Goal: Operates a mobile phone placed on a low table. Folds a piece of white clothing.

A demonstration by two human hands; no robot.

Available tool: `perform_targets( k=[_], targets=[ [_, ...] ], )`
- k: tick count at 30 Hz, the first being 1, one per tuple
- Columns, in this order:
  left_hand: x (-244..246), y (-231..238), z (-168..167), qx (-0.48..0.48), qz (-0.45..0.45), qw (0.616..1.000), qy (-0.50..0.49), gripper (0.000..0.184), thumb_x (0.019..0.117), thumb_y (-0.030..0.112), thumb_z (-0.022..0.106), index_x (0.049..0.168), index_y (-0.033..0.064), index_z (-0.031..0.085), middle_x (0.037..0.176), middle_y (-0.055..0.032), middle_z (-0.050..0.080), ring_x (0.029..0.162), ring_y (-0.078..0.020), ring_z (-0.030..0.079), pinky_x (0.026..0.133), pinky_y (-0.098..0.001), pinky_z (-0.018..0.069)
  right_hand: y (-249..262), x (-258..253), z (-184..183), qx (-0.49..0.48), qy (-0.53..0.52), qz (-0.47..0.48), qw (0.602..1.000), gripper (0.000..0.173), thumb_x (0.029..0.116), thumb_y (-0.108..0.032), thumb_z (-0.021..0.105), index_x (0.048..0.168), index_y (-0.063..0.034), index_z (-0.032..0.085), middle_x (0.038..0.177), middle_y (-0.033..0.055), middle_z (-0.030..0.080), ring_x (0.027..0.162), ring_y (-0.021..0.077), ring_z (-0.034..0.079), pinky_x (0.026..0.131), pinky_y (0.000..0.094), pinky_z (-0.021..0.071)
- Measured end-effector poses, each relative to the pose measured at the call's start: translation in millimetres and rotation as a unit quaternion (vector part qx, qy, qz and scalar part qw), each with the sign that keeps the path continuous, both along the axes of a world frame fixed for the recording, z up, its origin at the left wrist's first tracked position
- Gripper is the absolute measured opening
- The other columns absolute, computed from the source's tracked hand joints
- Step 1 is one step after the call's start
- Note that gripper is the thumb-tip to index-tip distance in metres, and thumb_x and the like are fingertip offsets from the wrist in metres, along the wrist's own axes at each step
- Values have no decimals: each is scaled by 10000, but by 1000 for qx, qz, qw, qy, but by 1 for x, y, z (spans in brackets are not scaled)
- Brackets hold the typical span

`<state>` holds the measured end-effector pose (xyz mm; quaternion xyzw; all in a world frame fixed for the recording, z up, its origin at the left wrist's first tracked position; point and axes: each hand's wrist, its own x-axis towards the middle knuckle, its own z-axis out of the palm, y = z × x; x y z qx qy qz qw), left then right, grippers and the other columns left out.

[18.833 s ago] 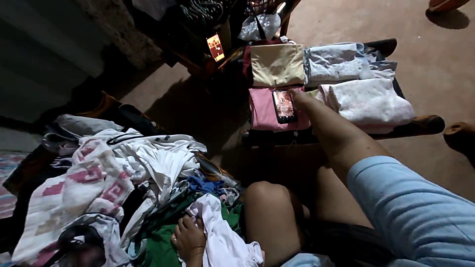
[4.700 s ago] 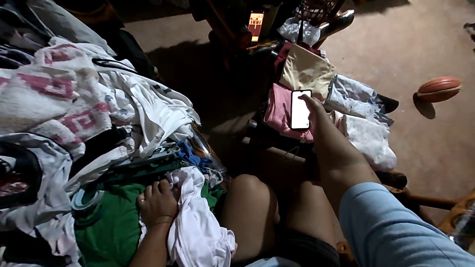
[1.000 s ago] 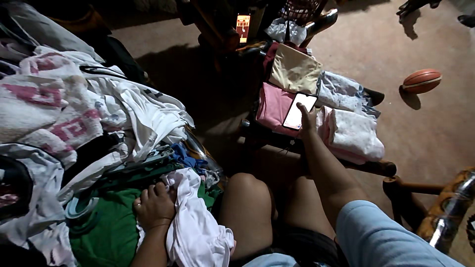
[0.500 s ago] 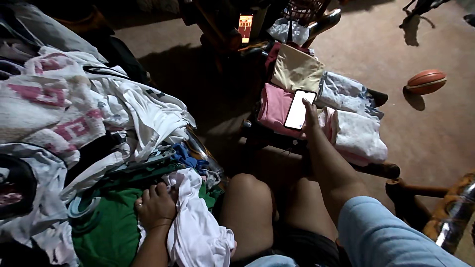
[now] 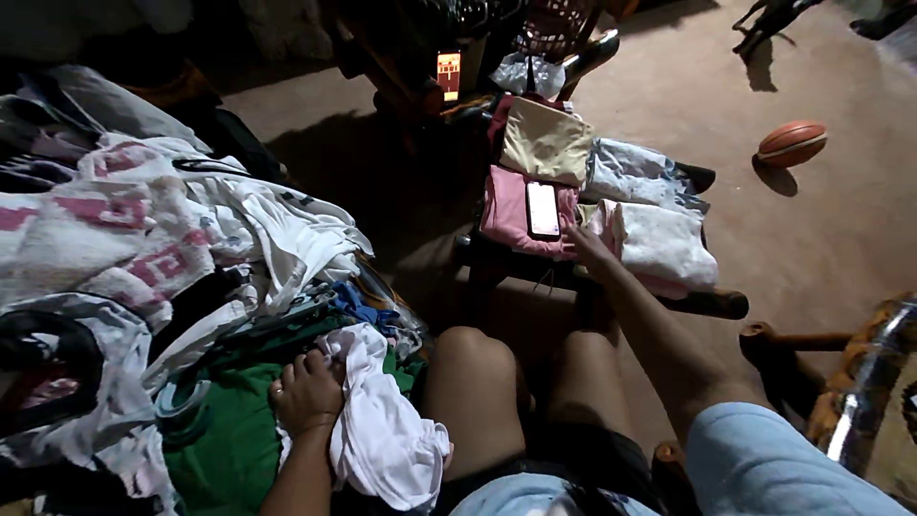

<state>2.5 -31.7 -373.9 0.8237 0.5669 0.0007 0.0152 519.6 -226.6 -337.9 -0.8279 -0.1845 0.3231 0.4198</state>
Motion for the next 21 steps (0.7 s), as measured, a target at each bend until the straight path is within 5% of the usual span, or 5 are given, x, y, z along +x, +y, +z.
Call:
perform_targets(
  k=[5, 10, 16, 19, 21],
  targets=[
    [-10, -5, 17, -38, 5, 995, -92, 503, 1026, 337, 528, 1369, -29, 564, 1368, -294, 583, 1311, -490, 522, 1098, -675, 335, -57, -63, 31, -30, 50, 122, 991, 444, 1098, -343, 463, 1433, -56, 519, 1373, 200, 587, 1213, 300, 598, 1013, 475, 490],
    [-11, -33, 52, -28, 11, 924, -381, 416, 1057, 154, 498, 1354, -137, 488, 1250, -345, 609, 1165, -404, 631, 1024, -524, 490, -104, -93, 58, -32, 23, 243, 969, 387, 1082, -272, 516, 1378, -26, 562, 1351, 175, 612, 1178, 250, 631, 1027, 427, 503],
    [59, -85, 186, -109, -407, 806, -417, 230, 983, 120, 615, 1176, -2, 648, 1079, -76, 708, 954, -63, 678, 873, -280, 582, -101, -145, 121, 119, -48, 367, 921, 604, 948, -284, 700, 1467, -59, 491, 1417, 139, 581, 1231, 200, 615, 1027, 376, 528],
    [108, -101, 261, -51, -536, 762, -359, 215, 989, 108, 586, 1170, 25, 666, 1042, -94, 726, 907, -128, 703, 818, -342, 588, -75, -183, 170, 293, -69, 442, 845, 930, 875, -360, 772, 1572, 8, 278, 1494, 151, 504, 1348, 158, 519, 1110, 327, 467],
    [136, -108, 302, -12, -564, 753, -338, 227, 1018, 138, 561, 1195, 31, 654, 1052, -106, 715, 908, -154, 695, 813, -360, 577, -71, -211, 215, 375, -47, 394, 838, 799, 842, -148, 774, 1503, 15, 355, 1367, 40, 580, 1205, 17, 585, 1019, 213, 519]
  ],
)
